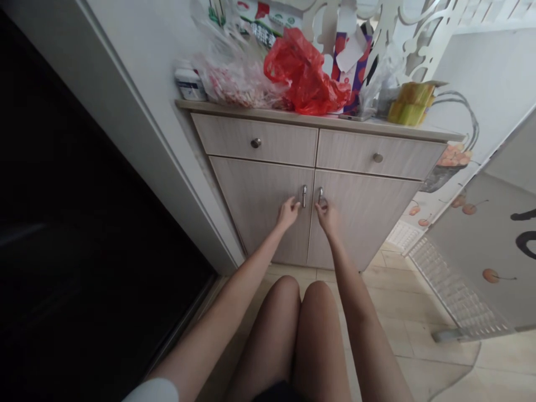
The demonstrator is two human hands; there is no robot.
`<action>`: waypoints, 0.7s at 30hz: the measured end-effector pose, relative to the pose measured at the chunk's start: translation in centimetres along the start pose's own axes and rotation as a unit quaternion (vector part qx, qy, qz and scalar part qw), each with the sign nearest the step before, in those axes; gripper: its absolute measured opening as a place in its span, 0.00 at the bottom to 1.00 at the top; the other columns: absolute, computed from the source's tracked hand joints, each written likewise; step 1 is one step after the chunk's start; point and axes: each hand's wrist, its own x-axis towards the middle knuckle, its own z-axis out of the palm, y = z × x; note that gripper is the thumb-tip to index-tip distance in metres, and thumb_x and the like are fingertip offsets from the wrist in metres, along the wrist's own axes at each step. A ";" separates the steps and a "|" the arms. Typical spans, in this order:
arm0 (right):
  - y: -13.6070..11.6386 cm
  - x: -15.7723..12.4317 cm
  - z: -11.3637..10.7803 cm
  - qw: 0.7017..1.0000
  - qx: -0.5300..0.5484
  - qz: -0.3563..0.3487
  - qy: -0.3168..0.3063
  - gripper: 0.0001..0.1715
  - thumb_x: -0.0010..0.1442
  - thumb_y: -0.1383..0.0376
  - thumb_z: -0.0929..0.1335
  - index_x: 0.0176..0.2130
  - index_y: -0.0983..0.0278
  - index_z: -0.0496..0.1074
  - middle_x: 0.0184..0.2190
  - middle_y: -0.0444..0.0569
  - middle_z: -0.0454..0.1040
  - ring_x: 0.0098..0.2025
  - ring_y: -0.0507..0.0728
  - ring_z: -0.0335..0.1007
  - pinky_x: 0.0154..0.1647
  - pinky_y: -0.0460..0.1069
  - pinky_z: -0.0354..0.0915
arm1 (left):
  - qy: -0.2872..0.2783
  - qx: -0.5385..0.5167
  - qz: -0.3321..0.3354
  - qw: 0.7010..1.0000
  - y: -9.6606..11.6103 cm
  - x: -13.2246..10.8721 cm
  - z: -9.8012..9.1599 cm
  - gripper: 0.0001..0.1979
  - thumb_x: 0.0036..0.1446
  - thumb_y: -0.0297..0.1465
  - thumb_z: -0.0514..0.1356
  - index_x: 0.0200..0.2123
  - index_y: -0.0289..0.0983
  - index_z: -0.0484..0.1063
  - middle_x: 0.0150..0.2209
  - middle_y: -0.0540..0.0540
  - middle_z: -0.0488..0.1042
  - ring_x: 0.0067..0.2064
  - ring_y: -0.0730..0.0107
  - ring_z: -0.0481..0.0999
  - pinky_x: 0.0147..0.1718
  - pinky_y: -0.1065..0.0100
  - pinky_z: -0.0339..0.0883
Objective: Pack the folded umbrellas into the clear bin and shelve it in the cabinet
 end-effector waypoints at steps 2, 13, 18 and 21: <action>0.1 -0.9 -2.0 0.988 0.130 0.064 -0.057 0.46 0.54 0.51 0.70 0.65 0.68 0.62 0.19 0.35 0.60 0.21 0.50 0.54 0.25 0.45 0.53 | -0.035 -0.128 -0.078 0.988 0.0 -0.9 -2.2 0.24 0.59 0.25 0.62 0.59 0.33 0.70 0.22 0.53 0.69 0.25 0.74 0.69 0.33 0.71 0.62; -0.9 -5.7 -5.2 0.810 0.540 0.143 -0.176 0.44 0.56 0.67 0.67 0.68 0.52 0.56 0.14 0.27 0.35 0.17 0.48 0.25 0.18 0.44 0.31 | -0.129 -0.559 -0.136 0.808 0.6 -6.5 -4.1 0.27 0.66 0.21 0.48 0.64 0.45 0.63 0.16 0.62 0.39 0.14 0.80 0.39 0.19 0.78 0.46; -0.6 -5.1 -4.3 0.809 0.544 0.134 -0.175 0.43 0.58 0.66 0.67 0.68 0.49 0.54 0.15 0.28 0.34 0.16 0.47 0.25 0.18 0.44 0.31 | -0.129 -0.553 -0.145 0.811 0.7 -6.2 -2.8 0.26 0.67 0.23 0.50 0.65 0.46 0.62 0.16 0.62 0.39 0.14 0.80 0.39 0.19 0.78 0.47; -0.2 -4.8 -4.4 0.820 0.530 0.109 -0.186 0.40 0.59 0.63 0.67 0.68 0.48 0.56 0.15 0.28 0.34 0.15 0.47 0.27 0.17 0.43 0.33 | -0.141 -0.552 -0.148 0.809 0.4 -6.0 -2.7 0.26 0.67 0.24 0.51 0.65 0.46 0.62 0.15 0.62 0.40 0.14 0.80 0.40 0.19 0.78 0.47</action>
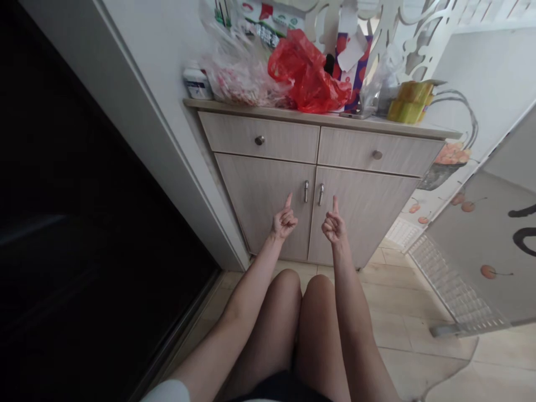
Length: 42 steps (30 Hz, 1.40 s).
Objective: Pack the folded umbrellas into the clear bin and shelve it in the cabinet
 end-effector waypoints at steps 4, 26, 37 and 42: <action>0.3 1.1 -0.4 0.991 -0.128 -0.010 0.044 0.40 0.60 0.56 0.67 0.68 0.51 0.56 0.15 0.29 0.41 0.15 0.48 0.35 0.18 0.43 0.40 | 0.000 0.069 0.004 0.998 0.0 1.3 -0.5 0.23 0.66 0.27 0.54 0.63 0.43 0.65 0.15 0.63 0.45 0.14 0.80 0.45 0.21 0.77 0.50; 2.4 -2.8 0.8 0.730 -0.627 -0.171 0.211 0.28 0.67 0.48 0.56 0.41 0.64 0.73 0.37 0.55 0.78 0.34 0.58 0.71 0.35 0.50 0.59 | 0.138 0.686 0.253 0.668 -2.4 -1.7 -1.6 0.09 0.67 0.31 0.54 0.43 0.37 0.74 0.39 0.41 0.81 0.40 0.62 0.81 0.44 0.65 0.65; -4.3 -19.2 -3.8 0.683 -0.646 -0.132 0.315 0.40 0.61 0.35 0.56 0.40 0.64 0.75 0.27 0.52 0.77 0.23 0.55 0.66 0.27 0.48 0.57 | 0.222 0.611 0.376 0.661 3.5 -13.9 -9.7 0.18 0.64 0.45 0.53 0.39 0.38 0.74 0.33 0.41 0.81 0.35 0.60 0.81 0.39 0.62 0.72; -7.9 -24.1 -8.2 0.635 -0.671 -0.123 0.363 0.39 0.58 0.34 0.58 0.35 0.64 0.74 0.23 0.52 0.72 0.22 0.57 0.65 0.26 0.50 0.58 | 0.332 0.542 0.408 0.655 7.3 -17.0 -14.0 0.21 0.58 0.50 0.55 0.37 0.37 0.72 0.35 0.42 0.79 0.37 0.61 0.80 0.39 0.64 0.73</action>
